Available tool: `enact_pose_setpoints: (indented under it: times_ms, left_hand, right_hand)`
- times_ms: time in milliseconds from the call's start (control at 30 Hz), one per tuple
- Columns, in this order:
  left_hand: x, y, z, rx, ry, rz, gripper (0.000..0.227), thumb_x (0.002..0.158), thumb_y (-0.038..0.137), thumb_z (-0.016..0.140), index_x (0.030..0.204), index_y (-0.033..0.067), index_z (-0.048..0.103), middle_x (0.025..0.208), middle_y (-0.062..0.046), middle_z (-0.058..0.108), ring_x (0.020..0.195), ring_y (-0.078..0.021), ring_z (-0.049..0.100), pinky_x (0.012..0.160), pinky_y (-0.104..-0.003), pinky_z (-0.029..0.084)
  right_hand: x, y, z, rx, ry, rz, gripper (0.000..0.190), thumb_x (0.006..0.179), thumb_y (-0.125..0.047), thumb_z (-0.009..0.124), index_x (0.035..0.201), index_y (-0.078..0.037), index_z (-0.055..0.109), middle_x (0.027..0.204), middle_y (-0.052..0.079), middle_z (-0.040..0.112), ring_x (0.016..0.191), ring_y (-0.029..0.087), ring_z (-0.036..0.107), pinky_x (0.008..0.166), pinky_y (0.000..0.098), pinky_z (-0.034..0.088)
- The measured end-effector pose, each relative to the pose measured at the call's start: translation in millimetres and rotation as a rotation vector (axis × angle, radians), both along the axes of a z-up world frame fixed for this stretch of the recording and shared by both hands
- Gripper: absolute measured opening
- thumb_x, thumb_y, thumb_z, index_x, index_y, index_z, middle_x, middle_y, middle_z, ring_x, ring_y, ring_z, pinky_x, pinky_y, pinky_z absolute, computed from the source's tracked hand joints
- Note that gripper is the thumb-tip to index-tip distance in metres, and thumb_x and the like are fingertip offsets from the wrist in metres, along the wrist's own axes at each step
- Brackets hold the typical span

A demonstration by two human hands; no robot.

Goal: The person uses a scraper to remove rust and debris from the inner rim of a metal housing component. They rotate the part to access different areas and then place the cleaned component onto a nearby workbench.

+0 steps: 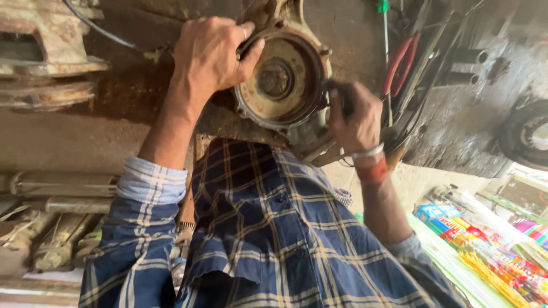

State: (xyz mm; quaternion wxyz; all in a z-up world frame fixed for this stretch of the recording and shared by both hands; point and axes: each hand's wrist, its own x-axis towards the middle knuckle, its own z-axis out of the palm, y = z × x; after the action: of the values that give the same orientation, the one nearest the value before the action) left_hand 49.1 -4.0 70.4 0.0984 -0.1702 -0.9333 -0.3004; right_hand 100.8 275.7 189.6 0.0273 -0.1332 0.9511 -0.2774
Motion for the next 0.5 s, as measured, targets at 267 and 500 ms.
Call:
enact_pose_setpoints:
  times_ms: [267, 500]
  left_hand:
    - [-4, -1, 3, -0.011, -0.063, -0.009, 0.038, 0.107, 0.04, 0.068, 0.113, 0.0047, 0.081, 0.071, -0.01, 0.072, 0.052, -0.0202, 0.066, 0.046, -0.035, 0.052]
    - [-7, -4, 2, -0.044, 0.106, 0.047, 0.038, 0.106, 0.044, 0.066, 0.113, 0.0099, 0.081, 0.073, -0.005, 0.073, 0.056, -0.0168, 0.065, 0.051, -0.032, 0.052]
  right_hand:
    - [-7, 0, 2, -0.063, -0.031, 0.0, 0.011, 0.103, -0.005, 0.065, 0.11, -0.004, 0.073, 0.086, 0.013, 0.071, 0.069, 0.021, 0.069, 0.063, 0.0326, 0.051]
    - [-24, -8, -5, -0.072, -0.011, -0.055, 0.01, 0.101, -0.006, 0.066, 0.106, -0.002, 0.073, 0.075, 0.015, 0.067, 0.06, 0.025, 0.065, 0.059, 0.0358, 0.048]
